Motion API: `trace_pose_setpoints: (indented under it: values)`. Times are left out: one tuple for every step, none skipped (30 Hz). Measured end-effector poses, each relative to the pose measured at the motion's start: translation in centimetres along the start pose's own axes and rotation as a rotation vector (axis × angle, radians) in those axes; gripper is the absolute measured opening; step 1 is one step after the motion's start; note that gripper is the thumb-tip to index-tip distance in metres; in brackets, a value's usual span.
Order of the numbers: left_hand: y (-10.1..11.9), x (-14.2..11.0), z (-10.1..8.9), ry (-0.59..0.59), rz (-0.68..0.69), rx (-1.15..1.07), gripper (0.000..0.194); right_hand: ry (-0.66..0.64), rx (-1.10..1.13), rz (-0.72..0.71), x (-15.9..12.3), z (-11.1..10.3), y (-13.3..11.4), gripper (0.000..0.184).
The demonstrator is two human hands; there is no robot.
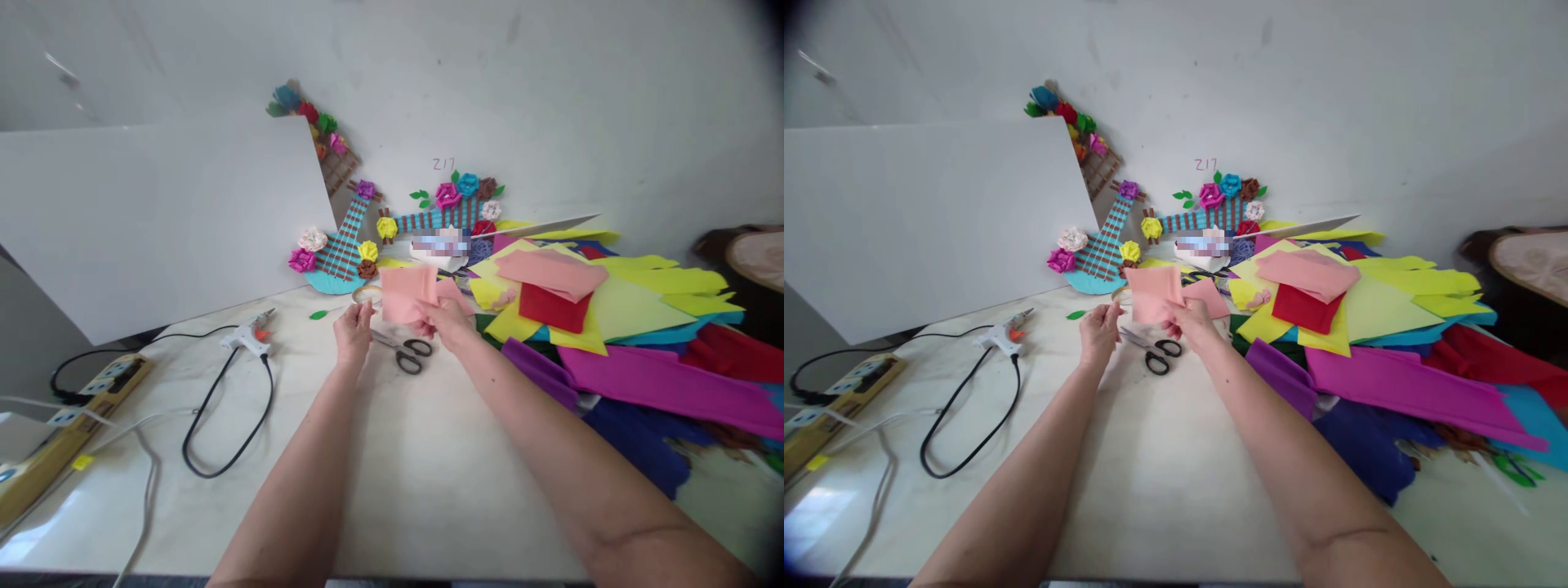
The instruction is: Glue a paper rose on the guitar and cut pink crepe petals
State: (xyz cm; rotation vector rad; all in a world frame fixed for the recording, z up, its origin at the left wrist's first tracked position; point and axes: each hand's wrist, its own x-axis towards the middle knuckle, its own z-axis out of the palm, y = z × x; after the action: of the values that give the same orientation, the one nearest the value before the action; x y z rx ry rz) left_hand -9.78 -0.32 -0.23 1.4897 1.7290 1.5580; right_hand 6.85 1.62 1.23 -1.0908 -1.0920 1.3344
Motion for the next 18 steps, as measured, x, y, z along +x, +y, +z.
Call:
trace_pose_setpoints:
  values:
    - [0.0,0.0,0.0,-0.006,0.0,0.011,0.041,0.037,0.024,-0.006,0.2,-0.4,-0.1,0.017]
    - [-0.1,0.0,0.1,-0.022,0.018,0.041,0.041,0.074,0.049,-0.009,0.4,-0.8,-0.2,0.015]
    - [-0.1,-0.1,0.2,-0.052,0.049,0.09,0.041,0.115,0.071,-0.009,0.6,-1.1,-0.3,0.014]
    - [0.0,-0.2,0.3,-0.094,0.088,0.156,0.04,0.157,0.091,-0.01,0.8,-1.4,-0.4,0.012]
    - [0.1,-0.4,0.4,-0.143,0.134,0.231,0.039,0.197,0.107,-0.01,0.9,-1.7,-0.5,0.011]
    - [0.2,-0.6,0.5,-0.192,0.182,0.31,0.037,0.232,0.119,-0.012,1.0,-1.9,-0.6,0.009]
    - [0.3,-0.9,0.6,-0.236,0.226,0.386,0.035,0.26,0.126,-0.013,1.1,-2.1,-0.7,0.008]
    - [0.5,-1.1,0.6,-0.277,0.262,0.454,0.034,0.28,0.131,-0.015,1.1,-2.2,-0.8,0.007]
    - [0.6,-1.3,0.6,-0.322,0.287,0.514,0.035,0.292,0.136,-0.017,1.2,-2.3,-0.8,0.007]
    - [0.7,-1.5,0.6,-0.372,0.298,0.564,0.04,0.303,0.142,-0.018,1.2,-2.4,-0.9,0.006]
    - [0.8,-1.6,0.6,-0.425,0.299,0.605,0.046,0.312,0.146,-0.015,1.2,-2.5,-1.0,0.006]
    - [0.8,-1.7,0.5,-0.48,0.294,0.638,0.051,0.319,0.149,-0.01,1.2,-2.5,-1.0,0.005]
    - [0.9,-1.7,0.5,-0.528,0.294,0.661,0.054,0.324,0.152,-0.005,1.2,-2.6,-1.0,0.006]
    - [0.9,-1.7,0.4,-0.569,0.303,0.672,0.054,0.324,0.155,0.0,1.2,-2.6,-1.1,0.006]
    - [0.9,-1.6,0.4,-0.599,0.321,0.672,0.053,0.322,0.158,0.006,1.2,-2.6,-1.1,0.006]
    - [0.9,-1.6,0.5,-0.629,0.345,0.661,0.05,0.317,0.16,0.009,1.2,-2.6,-1.1,0.006]
    - [1.0,-1.6,0.5,-0.66,0.372,0.641,0.048,0.316,0.163,0.012,1.3,-2.6,-1.1,0.006]
    - [1.2,-1.7,0.6,-0.693,0.394,0.617,0.046,0.316,0.168,0.011,1.3,-2.6,-1.1,0.005]
